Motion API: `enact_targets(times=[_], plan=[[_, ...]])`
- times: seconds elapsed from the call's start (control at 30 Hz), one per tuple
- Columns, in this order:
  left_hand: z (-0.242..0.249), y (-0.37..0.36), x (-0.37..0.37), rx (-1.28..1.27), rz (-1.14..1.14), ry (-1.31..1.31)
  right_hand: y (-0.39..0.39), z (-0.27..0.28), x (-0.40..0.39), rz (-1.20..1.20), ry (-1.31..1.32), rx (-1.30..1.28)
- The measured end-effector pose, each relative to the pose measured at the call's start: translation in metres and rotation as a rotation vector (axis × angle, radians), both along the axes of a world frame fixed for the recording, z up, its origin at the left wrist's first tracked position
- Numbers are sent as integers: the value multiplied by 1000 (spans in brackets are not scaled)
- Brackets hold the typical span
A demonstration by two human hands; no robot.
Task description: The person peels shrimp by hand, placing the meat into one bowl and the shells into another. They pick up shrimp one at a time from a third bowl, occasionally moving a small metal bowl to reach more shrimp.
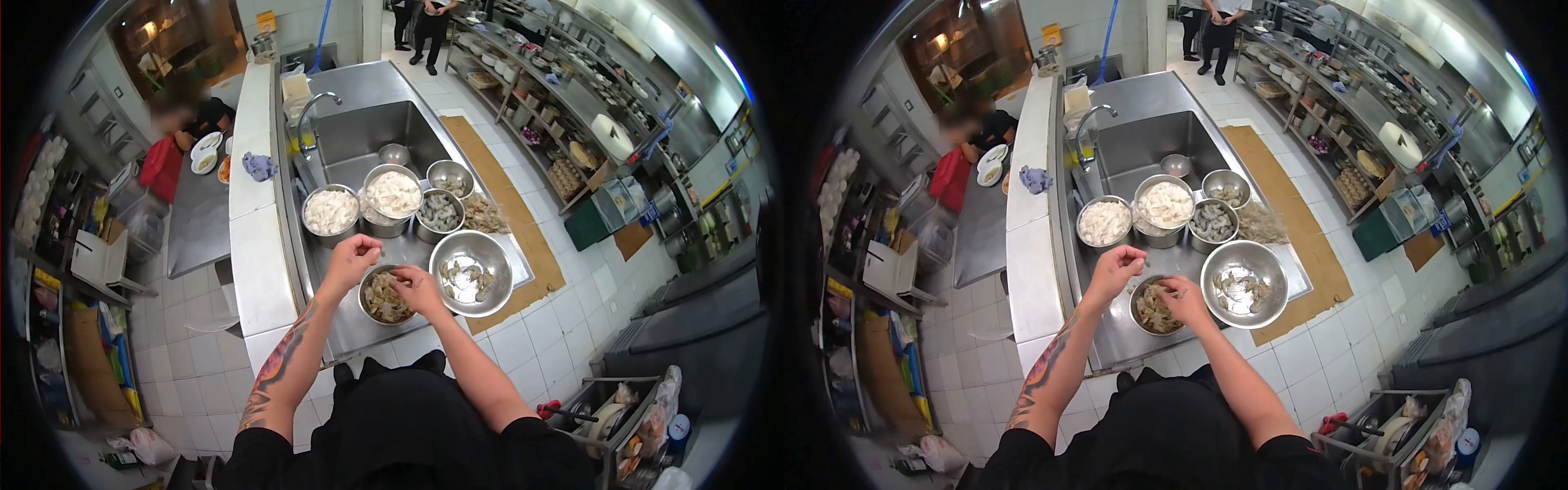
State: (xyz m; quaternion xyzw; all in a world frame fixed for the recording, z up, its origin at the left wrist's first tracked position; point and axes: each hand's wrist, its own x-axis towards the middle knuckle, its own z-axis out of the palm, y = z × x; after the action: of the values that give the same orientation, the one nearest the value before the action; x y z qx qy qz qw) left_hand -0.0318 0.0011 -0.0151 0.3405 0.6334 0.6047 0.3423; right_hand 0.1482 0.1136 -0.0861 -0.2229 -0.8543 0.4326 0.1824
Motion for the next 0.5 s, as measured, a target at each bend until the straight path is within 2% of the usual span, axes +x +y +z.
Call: enact_targets(times=[0.03,0.1,0.13,0.23,0.33,0.43,0.5], plan=[[2,0,2,-39,-54,47,-3,8,-3,-6,0,3],[-3,-2,6,-81,-114,89,-10,23,-8,-104,259,-716],[-9,-1,7,-76,-152,65,-11,29,-10,-89,343,-807],[-17,2,11,-62,-244,68,-2,26,-10,-39,353,-828],[-18,1,14,-75,-238,68,26,43,-7,-140,390,-653],[-13,-1,12,-129,-275,334,86,46,-13,-339,452,-454],[-15,-3,14,-123,-273,323,140,31,-3,-378,324,-32]])
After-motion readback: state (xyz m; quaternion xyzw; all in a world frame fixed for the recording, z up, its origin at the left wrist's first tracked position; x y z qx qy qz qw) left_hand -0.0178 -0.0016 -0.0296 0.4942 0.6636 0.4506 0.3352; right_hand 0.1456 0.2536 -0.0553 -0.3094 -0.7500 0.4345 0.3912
